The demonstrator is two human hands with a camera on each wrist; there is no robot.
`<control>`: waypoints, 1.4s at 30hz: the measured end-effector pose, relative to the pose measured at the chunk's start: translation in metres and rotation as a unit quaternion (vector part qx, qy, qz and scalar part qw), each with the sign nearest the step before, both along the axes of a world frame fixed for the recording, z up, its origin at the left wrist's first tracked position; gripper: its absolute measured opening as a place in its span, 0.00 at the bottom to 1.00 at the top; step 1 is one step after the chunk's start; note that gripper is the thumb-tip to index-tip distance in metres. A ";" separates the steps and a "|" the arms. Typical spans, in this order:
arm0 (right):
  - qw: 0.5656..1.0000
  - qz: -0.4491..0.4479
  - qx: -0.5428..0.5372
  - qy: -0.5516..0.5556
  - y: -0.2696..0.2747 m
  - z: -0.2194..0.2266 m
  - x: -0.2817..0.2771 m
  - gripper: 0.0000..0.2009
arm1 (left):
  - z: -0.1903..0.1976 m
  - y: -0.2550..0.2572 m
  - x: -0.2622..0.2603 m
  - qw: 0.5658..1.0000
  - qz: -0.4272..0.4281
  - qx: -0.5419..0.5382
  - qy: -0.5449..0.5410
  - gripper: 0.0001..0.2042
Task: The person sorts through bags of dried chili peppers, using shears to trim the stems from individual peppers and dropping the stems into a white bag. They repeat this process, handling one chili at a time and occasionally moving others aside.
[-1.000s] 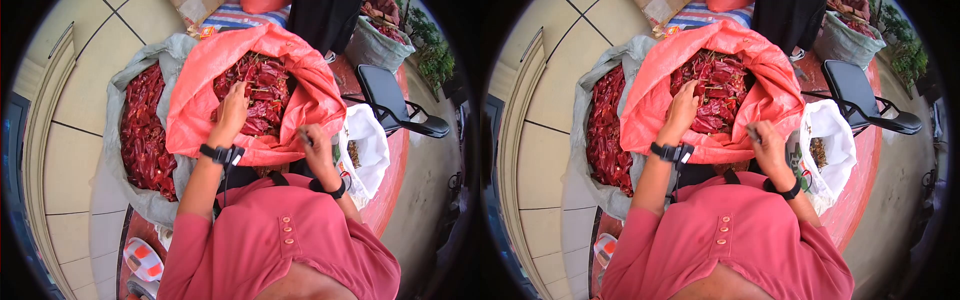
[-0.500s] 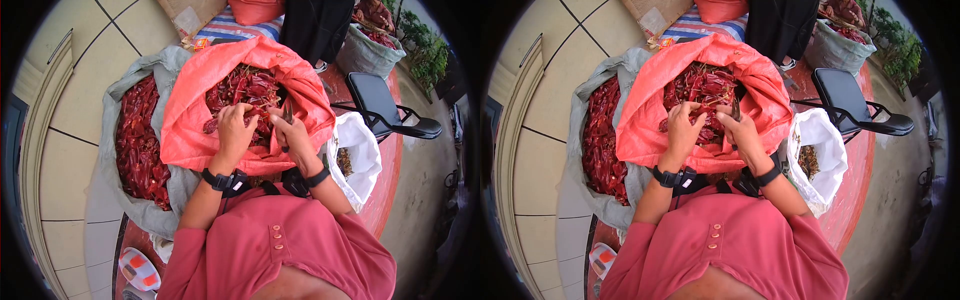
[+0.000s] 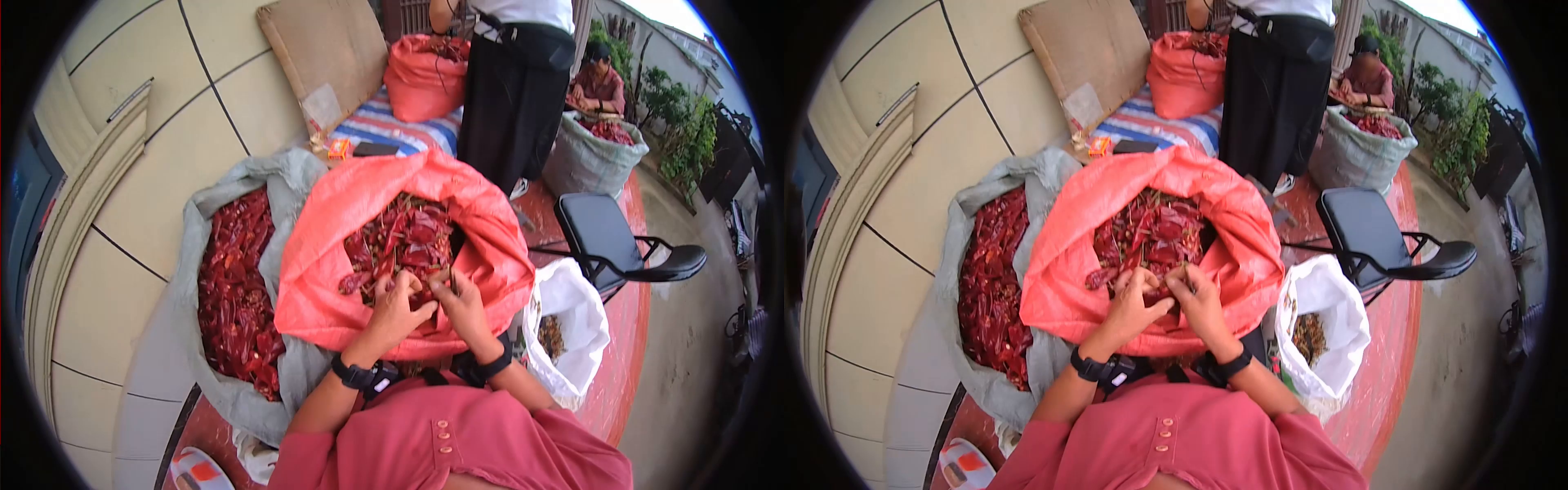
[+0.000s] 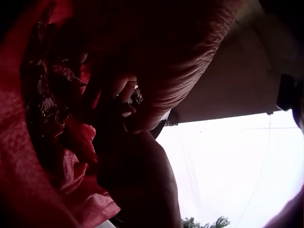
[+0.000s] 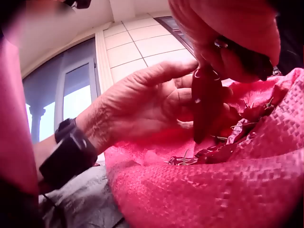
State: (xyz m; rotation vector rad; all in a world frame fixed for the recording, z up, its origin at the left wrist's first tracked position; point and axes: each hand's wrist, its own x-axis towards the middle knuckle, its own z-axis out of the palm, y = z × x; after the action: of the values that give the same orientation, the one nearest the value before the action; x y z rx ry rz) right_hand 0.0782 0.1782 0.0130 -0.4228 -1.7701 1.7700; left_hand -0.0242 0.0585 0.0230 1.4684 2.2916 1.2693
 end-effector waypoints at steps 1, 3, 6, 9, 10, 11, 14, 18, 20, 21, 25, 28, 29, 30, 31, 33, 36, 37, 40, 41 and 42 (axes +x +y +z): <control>0.998 0.005 0.059 -0.005 0.000 0.002 0.002 0.01 | 0.002 0.000 -0.007 0.997 -0.039 0.011 -0.067 0.24; 0.996 0.056 0.067 0.026 0.001 -0.003 0.002 0.01 | -0.004 0.002 -0.022 0.978 -0.098 -0.006 -0.185 0.21; 0.994 0.096 0.040 0.035 -0.002 0.003 0.002 0.02 | 0.003 0.003 -0.032 0.938 -0.209 -0.029 -0.274 0.18; 0.994 0.104 0.030 0.012 0.000 0.003 0.001 0.02 | -0.006 0.008 -0.027 0.905 -0.196 -0.017 -0.376 0.11; 0.995 0.103 0.012 -0.009 0.001 0.003 0.001 0.01 | -0.005 0.009 -0.026 0.912 -0.180 -0.050 -0.366 0.10; 0.994 0.102 -0.009 -0.033 0.001 0.003 0.002 0.02 | -0.002 0.009 -0.024 0.916 -0.163 -0.085 -0.358 0.08; 0.869 -0.039 0.492 -0.020 -0.007 0.021 0.007 0.09 | -0.053 0.019 -0.019 0.983 -0.159 0.037 -0.085 0.06; 0.912 -0.056 0.401 0.070 -0.007 0.037 0.005 0.10 | -0.047 0.012 0.010 0.948 -0.099 -0.108 -0.281 0.11; 0.934 -0.120 0.322 0.095 0.005 0.059 0.016 0.10 | -0.047 0.009 0.012 0.965 -0.068 0.004 -0.253 0.13; 0.929 -0.154 0.316 0.113 0.012 0.067 0.024 0.10 | -0.023 0.004 0.013 0.968 -0.071 0.023 -0.238 0.11; 0.899 -0.307 0.311 0.010 0.041 0.069 0.080 0.09 | 0.008 -0.007 0.002 0.975 -0.065 0.099 -0.188 0.08; 0.866 -0.395 0.305 -0.039 0.072 0.042 0.121 0.10 | 0.027 -0.017 -0.002 0.978 -0.051 0.134 -0.151 0.08; 0.844 -0.412 0.338 -0.067 0.086 0.026 0.138 0.09 | 0.032 -0.021 -0.004 0.979 -0.046 0.141 -0.142 0.08; 0.820 -0.429 0.363 -0.110 0.103 0.005 0.157 0.10 | 0.035 -0.026 -0.006 0.981 -0.031 0.147 -0.122 0.10; 0.796 -0.446 0.372 -0.171 0.109 -0.006 0.171 0.10 | 0.043 -0.035 -0.007 0.983 0.001 0.158 -0.089 0.11; 0.721 -0.464 0.378 -0.348 0.126 -0.041 0.200 0.10 | 0.061 -0.055 -0.013 0.978 0.078 0.186 0.053 0.13; 0.760 -0.447 0.307 -0.358 0.140 -0.074 0.214 0.10 | 0.092 -0.096 -0.029 0.932 0.238 0.182 0.206 0.12; 0.742 -0.439 0.320 -0.392 0.125 -0.057 0.199 0.10 | 0.095 -0.112 -0.042 0.920 0.283 0.154 0.223 0.11; 0.671 -0.455 0.326 -0.485 0.127 -0.056 0.180 0.10 | 0.100 -0.148 -0.089 0.864 0.406 0.091 0.284 0.11; 0.678 -0.457 0.295 -0.494 0.131 -0.059 0.182 0.10 | 0.094 -0.161 -0.110 0.839 0.411 0.064 0.351 0.12; 0.669 -0.466 0.284 -0.504 0.140 -0.069 0.189 0.10 | 0.086 -0.171 -0.121 0.817 0.422 0.042 0.391 0.13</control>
State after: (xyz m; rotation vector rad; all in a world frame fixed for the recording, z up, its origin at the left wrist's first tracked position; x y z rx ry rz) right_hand 0.2672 0.3180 -0.0558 -1.8491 -1.9652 0.1043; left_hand -0.1453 -0.1121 0.1095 1.1060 3.7762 0.9673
